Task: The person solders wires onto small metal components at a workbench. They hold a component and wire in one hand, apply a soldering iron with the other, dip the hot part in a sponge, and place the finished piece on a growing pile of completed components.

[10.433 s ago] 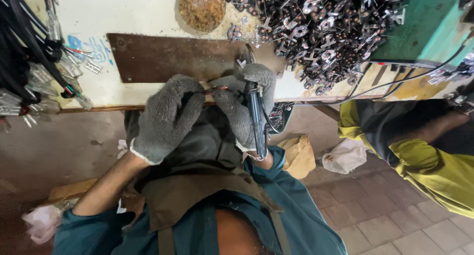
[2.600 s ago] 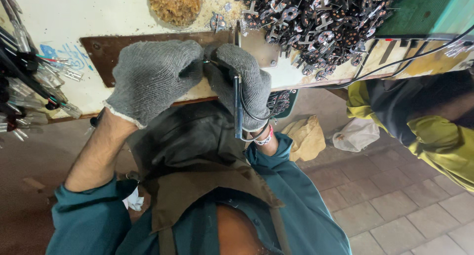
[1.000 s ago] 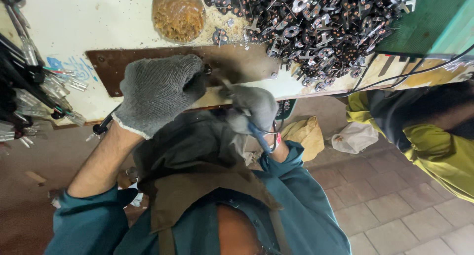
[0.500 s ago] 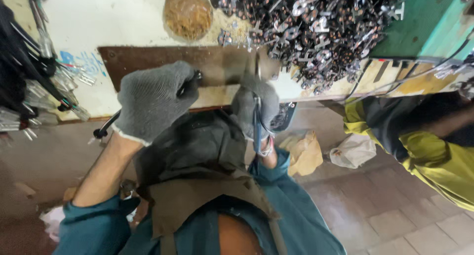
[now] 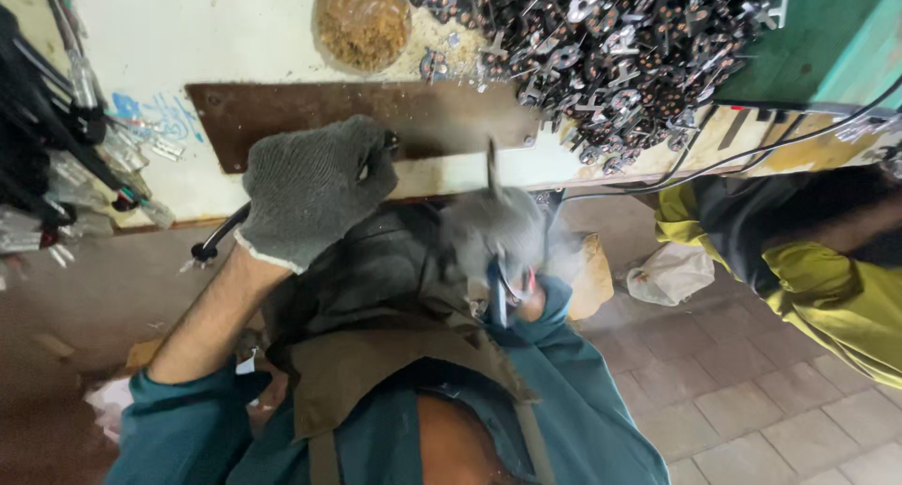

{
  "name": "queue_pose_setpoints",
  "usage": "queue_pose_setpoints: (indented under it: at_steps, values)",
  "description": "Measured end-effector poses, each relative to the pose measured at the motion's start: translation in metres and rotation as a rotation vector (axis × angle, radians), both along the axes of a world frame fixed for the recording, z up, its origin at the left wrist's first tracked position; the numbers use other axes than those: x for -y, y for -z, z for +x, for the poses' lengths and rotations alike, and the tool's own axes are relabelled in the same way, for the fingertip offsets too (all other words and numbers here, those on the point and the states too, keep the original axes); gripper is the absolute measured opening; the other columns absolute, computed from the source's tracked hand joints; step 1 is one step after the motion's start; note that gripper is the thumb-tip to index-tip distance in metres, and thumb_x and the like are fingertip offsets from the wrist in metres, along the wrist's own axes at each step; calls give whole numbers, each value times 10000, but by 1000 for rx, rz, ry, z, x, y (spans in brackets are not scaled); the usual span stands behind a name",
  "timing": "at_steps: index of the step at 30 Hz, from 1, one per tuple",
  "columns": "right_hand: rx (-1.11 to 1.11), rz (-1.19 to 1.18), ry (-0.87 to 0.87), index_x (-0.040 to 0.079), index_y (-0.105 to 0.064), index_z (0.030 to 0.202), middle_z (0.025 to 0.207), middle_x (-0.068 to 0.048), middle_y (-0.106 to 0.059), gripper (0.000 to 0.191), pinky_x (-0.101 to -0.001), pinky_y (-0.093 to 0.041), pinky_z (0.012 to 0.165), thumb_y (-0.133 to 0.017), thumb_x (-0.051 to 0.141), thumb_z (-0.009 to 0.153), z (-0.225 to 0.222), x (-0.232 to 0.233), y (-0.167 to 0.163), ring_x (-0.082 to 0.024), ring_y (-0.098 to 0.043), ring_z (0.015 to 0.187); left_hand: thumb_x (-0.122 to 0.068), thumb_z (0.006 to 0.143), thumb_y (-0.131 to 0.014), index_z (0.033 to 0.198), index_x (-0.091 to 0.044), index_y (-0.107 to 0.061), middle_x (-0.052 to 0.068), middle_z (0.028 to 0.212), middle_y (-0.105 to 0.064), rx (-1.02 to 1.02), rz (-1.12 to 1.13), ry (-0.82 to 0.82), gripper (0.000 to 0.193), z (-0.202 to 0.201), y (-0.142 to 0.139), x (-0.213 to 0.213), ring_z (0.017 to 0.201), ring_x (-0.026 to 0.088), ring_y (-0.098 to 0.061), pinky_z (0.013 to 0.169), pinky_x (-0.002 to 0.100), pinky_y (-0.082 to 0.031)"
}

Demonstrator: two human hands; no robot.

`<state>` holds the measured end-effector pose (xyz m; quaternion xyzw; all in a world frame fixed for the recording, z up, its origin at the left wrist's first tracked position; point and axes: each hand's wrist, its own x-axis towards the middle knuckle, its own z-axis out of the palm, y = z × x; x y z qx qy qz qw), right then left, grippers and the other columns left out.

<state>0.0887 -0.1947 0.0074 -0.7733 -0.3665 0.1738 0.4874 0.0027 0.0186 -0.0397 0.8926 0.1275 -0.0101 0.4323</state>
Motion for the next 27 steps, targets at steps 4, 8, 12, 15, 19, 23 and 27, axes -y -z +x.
queue_pose_setpoints:
  at_steps: [4,8,12,15,19,23,27]
  values:
    - [25,-164,110,40,-705,1110,942,-110,-733,207,-351,-576,753,-699,23,903,7,2,61,-273,-739,830,-285,865,-755,921,-116,-694,105,739,-673,36,25,-6,188,0,4,2,651,332,-677,582,451,-518]
    - [153,-152,117,59,-723,1069,1027,-145,-750,205,-412,-585,823,-733,33,865,-1,18,88,-337,-752,942,-240,888,-732,878,-133,-677,103,734,-670,0,16,-20,121,1,5,2,668,336,-683,593,462,-524]
    - [213,-153,85,67,-726,1059,1030,-141,-760,190,-397,-602,796,-730,25,873,-1,20,81,-320,-759,902,-245,864,-737,858,-129,-668,102,736,-667,-53,-15,11,136,2,5,1,665,339,-678,577,468,-515]
    - [205,-165,73,72,-724,1041,1012,-138,-762,174,-396,-606,777,-742,30,873,3,12,78,-318,-762,867,-238,854,-743,830,-126,-642,105,742,-652,-18,-11,39,153,2,4,-2,671,342,-670,582,468,-510]
    - [157,-195,67,64,-726,1035,966,-127,-761,143,-390,-608,749,-733,46,893,3,10,77,-309,-767,820,-222,870,-745,835,-120,-633,101,732,-641,15,0,39,155,3,2,-3,660,337,-666,579,465,-509]
    - [98,-267,31,72,-724,1013,944,-98,-762,120,-385,-602,748,-662,66,910,0,16,78,-311,-753,807,-208,896,-743,819,-127,-631,99,712,-637,14,36,34,158,5,-1,-3,643,330,-665,579,463,-510]
    - [57,-145,8,82,-729,984,819,-67,-722,140,-372,-549,629,-692,90,849,1,12,83,-282,-701,672,-224,884,-745,886,-108,-659,101,732,-653,26,-26,52,144,7,-3,-8,641,321,-671,578,442,-524]
